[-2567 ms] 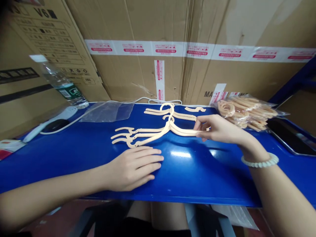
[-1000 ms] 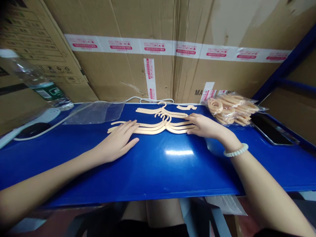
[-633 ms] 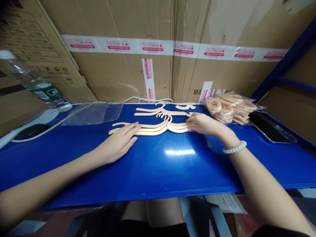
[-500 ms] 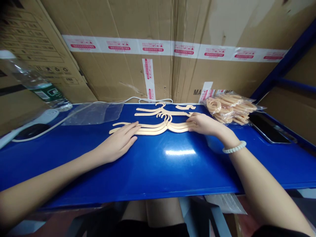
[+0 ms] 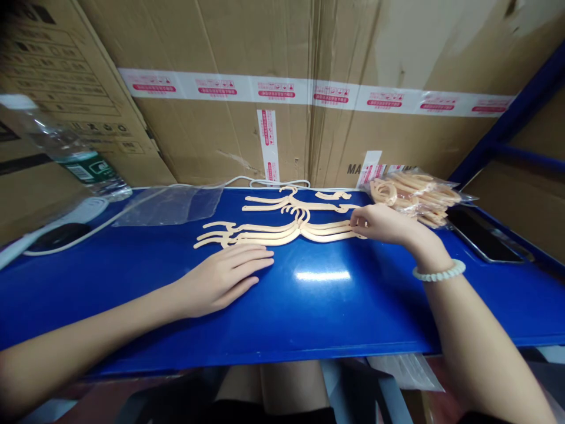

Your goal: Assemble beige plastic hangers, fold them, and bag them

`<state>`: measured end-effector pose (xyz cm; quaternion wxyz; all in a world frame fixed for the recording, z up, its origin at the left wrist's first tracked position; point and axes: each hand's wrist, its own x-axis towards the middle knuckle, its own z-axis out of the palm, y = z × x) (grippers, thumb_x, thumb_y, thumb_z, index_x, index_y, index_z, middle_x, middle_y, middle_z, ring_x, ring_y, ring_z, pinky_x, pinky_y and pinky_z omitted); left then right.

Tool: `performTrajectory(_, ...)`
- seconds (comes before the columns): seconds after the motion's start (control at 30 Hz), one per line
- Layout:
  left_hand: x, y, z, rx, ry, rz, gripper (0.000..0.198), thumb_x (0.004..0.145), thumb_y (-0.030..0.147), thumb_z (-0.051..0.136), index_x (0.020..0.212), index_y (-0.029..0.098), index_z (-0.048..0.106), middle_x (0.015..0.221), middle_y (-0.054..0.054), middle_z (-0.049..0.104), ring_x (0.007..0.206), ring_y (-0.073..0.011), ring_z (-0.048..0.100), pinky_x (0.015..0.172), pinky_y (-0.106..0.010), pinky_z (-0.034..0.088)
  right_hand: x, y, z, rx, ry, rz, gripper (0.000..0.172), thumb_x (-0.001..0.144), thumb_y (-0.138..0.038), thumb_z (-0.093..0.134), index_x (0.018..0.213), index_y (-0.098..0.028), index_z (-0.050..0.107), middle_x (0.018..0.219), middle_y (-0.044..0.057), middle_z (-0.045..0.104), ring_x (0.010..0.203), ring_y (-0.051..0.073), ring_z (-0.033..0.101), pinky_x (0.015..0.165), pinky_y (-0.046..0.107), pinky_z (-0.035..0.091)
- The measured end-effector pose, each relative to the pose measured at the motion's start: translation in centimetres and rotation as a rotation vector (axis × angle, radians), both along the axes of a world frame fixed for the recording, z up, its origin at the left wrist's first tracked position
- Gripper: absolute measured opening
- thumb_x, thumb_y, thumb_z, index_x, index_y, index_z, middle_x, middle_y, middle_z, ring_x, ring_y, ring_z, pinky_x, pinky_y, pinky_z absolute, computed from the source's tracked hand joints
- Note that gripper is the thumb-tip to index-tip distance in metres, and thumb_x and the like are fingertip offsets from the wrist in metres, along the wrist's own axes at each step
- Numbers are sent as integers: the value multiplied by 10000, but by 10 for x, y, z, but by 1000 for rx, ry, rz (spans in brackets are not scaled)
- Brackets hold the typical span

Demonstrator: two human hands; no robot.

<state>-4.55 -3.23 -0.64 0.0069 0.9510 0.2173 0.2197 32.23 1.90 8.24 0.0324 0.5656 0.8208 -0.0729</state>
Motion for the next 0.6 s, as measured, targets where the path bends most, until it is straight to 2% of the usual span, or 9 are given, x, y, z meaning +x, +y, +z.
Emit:
performTrajectory(0.27, -2, 3, -1, -77, -37, 105, 325, 1028, 291, 480, 1285, 155, 626, 1325, -140, 658, 1280, -291, 579, 1120, -525, 445, 14, 2, -4, -127, -21, -45, 155, 781, -326, 589, 745, -211, 687, 727, 44, 714, 640, 211, 641, 579, 301, 433)
performTrajectory(0.5, -1, 2, -2, -54, -36, 109, 313, 1030, 285, 472, 1269, 154, 625, 1304, -128, 668, 1255, -286, 590, 1084, -493, 467, 31, 5, -6, -145, -36, -117, 129, 744, -274, 608, 750, -204, 716, 659, 34, 702, 568, 201, 637, 520, 289, 427)
performTrajectory(0.6, -1, 1, -2, -64, -34, 125, 320, 1030, 290, 468, 1267, 144, 627, 1293, -135, 669, 1230, -287, 601, 1064, -492, 484, 32, 7, -11, -101, -33, -69, 131, 735, -280, 621, 678, -205, 711, 601, 22, 682, 547, 194, 628, 509, 281, 418)
